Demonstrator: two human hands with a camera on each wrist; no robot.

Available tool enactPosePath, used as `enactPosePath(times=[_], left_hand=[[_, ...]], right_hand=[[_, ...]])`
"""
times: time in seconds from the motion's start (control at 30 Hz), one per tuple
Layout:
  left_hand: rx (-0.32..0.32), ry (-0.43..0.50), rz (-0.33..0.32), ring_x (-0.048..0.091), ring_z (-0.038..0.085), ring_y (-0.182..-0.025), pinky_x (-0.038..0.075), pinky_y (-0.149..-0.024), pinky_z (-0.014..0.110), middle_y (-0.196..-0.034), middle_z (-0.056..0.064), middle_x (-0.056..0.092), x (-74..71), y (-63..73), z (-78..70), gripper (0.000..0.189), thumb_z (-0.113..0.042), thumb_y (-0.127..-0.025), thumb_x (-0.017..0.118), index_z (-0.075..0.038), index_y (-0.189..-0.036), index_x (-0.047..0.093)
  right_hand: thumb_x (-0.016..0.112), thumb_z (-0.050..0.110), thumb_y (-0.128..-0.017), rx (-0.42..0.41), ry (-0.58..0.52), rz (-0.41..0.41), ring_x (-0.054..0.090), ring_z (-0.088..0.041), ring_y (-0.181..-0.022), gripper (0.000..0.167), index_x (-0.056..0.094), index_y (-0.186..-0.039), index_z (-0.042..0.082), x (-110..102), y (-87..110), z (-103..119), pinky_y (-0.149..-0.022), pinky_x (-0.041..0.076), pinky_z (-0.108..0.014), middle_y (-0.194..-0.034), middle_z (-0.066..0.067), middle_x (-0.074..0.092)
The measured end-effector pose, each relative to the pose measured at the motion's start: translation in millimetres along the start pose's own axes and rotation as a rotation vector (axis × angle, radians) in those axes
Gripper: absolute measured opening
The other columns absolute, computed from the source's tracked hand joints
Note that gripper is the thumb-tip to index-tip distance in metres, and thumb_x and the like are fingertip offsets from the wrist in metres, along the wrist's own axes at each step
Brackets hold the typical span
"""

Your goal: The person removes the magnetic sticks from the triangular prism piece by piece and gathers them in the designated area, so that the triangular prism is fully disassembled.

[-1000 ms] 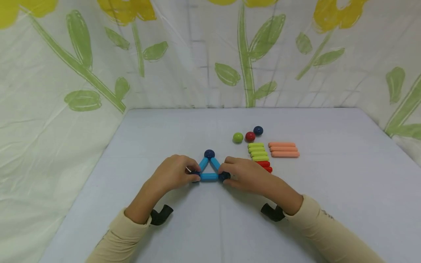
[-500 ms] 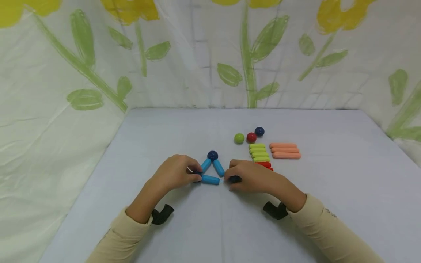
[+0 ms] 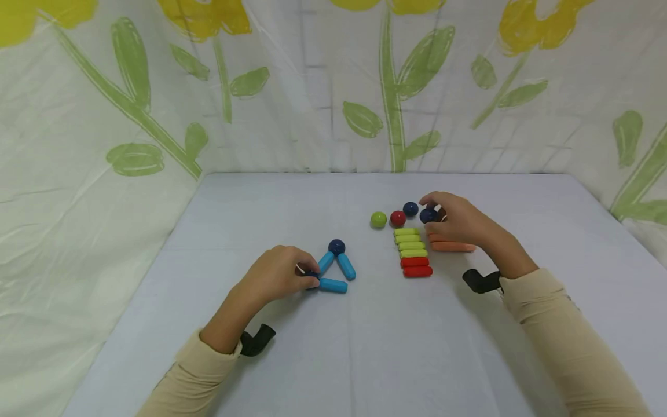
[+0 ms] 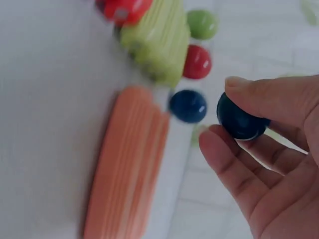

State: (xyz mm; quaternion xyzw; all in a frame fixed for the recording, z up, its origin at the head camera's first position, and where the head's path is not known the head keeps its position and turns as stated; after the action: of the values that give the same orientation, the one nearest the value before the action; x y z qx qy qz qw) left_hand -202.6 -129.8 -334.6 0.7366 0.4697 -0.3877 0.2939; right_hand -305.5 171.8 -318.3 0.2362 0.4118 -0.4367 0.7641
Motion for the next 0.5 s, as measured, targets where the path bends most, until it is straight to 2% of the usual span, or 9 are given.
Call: enactPosePath(times=[0.1,0.23,0.5], left_hand=[[0.005,0.002,-0.002,0.067,0.011,-0.085,0.052,-0.066,0.028,-0.09,-0.005,0.073,0.2,-0.4,0.6,0.014,-0.017,-0.084,0.083,-0.013,-0.097,0.079],[0.009,0.006,0.0,0.067,0.01,-0.085,0.052,-0.066,0.028,-0.09,-0.005,0.073,0.1,-0.5,1.0,0.013,-0.017,-0.085,0.083,-0.013,-0.097,0.079],[-0.025,0.023,0.006,0.065,0.01,-0.084,0.051,-0.066,0.029,-0.091,-0.005,0.073,1.0,-1.4,4.0,0.013,-0.018,-0.085,0.082,-0.015,-0.097,0.079]], right_hand=[[0.07,0.003,-0.09,0.061,0.031,-0.016,0.059,-0.037,-0.104,0.042,0.054,-0.128,-0.006,-6,-5.8,-18,-0.09,0.049,-0.053,-0.122,-0.024,0.06],[0.069,0.004,-0.091,0.087,0.074,-0.025,0.058,-0.038,-0.102,0.038,0.057,-0.126,-0.006,-8,-14.7,-33,-0.09,0.048,-0.053,-0.12,-0.026,0.06],[0.07,0.006,-0.091,0.127,0.068,0.012,0.056,-0.04,-0.108,0.039,0.058,-0.127,-0.005,0,-27.4,-44,-0.095,0.045,-0.055,-0.122,-0.028,0.059]])
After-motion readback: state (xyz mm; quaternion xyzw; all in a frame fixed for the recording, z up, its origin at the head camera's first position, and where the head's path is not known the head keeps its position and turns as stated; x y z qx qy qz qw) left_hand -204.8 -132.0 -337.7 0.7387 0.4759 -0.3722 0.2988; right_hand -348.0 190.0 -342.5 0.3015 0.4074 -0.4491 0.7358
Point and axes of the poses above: each hand's wrist, its own y-axis away from the middle knuckle, its own x-axis out of the palm, z = x × y, the point moved 7 cm from there along -y, towards the middle knuckle
